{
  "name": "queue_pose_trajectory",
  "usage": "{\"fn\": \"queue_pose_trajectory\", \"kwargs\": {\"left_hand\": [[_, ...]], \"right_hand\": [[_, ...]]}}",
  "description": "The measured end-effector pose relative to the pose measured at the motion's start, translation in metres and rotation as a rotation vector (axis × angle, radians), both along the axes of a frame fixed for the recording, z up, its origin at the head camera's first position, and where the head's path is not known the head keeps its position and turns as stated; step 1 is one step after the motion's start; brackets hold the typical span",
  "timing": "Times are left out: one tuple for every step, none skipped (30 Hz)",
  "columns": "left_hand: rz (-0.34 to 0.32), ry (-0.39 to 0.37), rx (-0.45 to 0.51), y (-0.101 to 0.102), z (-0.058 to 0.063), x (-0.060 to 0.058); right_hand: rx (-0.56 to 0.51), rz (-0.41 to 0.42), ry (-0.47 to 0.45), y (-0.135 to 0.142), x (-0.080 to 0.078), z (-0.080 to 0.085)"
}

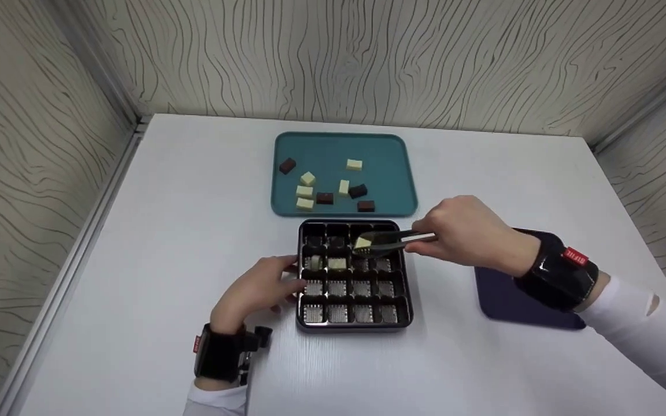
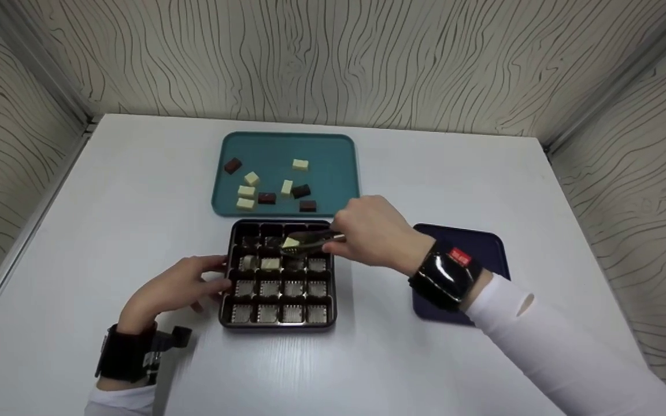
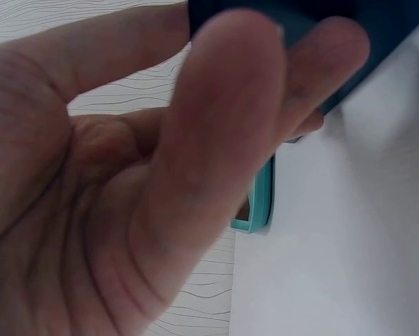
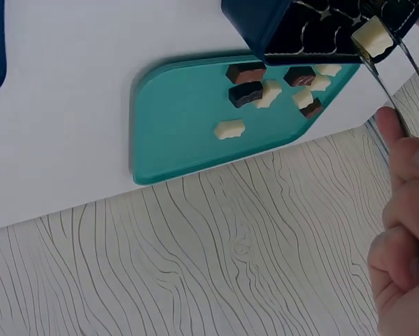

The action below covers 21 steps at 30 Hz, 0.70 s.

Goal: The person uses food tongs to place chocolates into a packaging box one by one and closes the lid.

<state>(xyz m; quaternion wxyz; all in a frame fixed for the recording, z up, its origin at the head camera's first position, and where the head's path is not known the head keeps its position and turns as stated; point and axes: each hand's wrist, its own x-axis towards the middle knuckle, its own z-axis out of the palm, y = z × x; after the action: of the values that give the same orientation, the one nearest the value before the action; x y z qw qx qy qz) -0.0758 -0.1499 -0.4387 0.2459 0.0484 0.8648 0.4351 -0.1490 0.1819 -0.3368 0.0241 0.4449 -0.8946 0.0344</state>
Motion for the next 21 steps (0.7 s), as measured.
{"fn": "queue_pose_trajectory", "kwargs": {"left_hand": [[0.002,0.000,-0.003,0.000,0.000,0.000],[0.004,-0.001,-0.003,0.000,0.000,0.000],[0.005,-0.004,-0.001,0.000,0.000,0.000],[0.006,-0.006,-0.001,0.000,0.000,0.000],[0.006,-0.006,0.000,0.000,0.001,0.000],[0.006,-0.004,0.001,0.000,0.001,0.001],[0.007,-0.005,0.002,0.000,0.001,0.001],[0.008,-0.005,0.001,0.000,0.001,0.001],[0.009,-0.004,0.000,-0.001,0.001,0.001],[0.009,-0.004,0.000,-0.001,0.001,0.001],[0.009,-0.005,0.000,-0.001,0.001,0.001],[0.008,-0.002,-0.001,-0.001,0.001,0.001],[0.005,-0.001,0.000,-0.001,0.001,0.001],[0.003,0.000,0.001,-0.001,0.001,0.001],[0.000,0.003,0.001,-0.001,0.001,0.001],[-0.004,0.003,0.001,-0.001,0.001,0.001],[-0.002,-0.001,0.003,-0.001,0.001,0.001],[-0.002,-0.003,0.003,-0.001,0.001,0.001],[0.000,-0.008,0.004,-0.001,0.001,0.001],[0.003,-0.013,0.006,-0.001,0.001,0.001],[0.005,-0.016,0.008,-0.001,0.001,0.001]], "right_hand": [[0.007,0.013,0.002,0.001,0.002,-0.001],[0.010,0.022,0.005,0.002,0.003,-0.002],[0.018,0.029,0.005,0.003,0.004,-0.003],[0.028,0.035,0.008,0.004,0.005,-0.003],[0.039,0.042,0.011,0.004,0.005,-0.004],[0.046,0.050,0.015,0.005,0.005,-0.004],[0.053,0.058,0.019,0.004,0.005,-0.004],[0.062,0.066,0.023,0.003,0.005,-0.004],[0.071,0.076,0.027,0.002,0.004,-0.004],[0.078,0.085,0.028,0.001,0.004,-0.003],[0.086,0.093,0.030,-0.001,0.003,-0.003],[0.093,0.100,0.028,-0.003,0.002,-0.003],[0.102,0.104,0.024,-0.005,0.002,-0.002],[0.109,0.110,0.021,-0.007,0.001,-0.001],[0.118,0.117,0.015,-0.009,-0.001,-0.001],[0.127,0.125,0.010,-0.011,-0.002,0.000],[0.135,0.131,0.002,-0.013,-0.003,0.001],[0.142,0.138,-0.003,-0.015,-0.004,0.001],[0.149,0.146,-0.005,-0.016,-0.006,0.002],[0.156,0.154,-0.007,-0.018,-0.008,0.003],[0.165,0.161,-0.014,-0.019,-0.009,0.004]]}}
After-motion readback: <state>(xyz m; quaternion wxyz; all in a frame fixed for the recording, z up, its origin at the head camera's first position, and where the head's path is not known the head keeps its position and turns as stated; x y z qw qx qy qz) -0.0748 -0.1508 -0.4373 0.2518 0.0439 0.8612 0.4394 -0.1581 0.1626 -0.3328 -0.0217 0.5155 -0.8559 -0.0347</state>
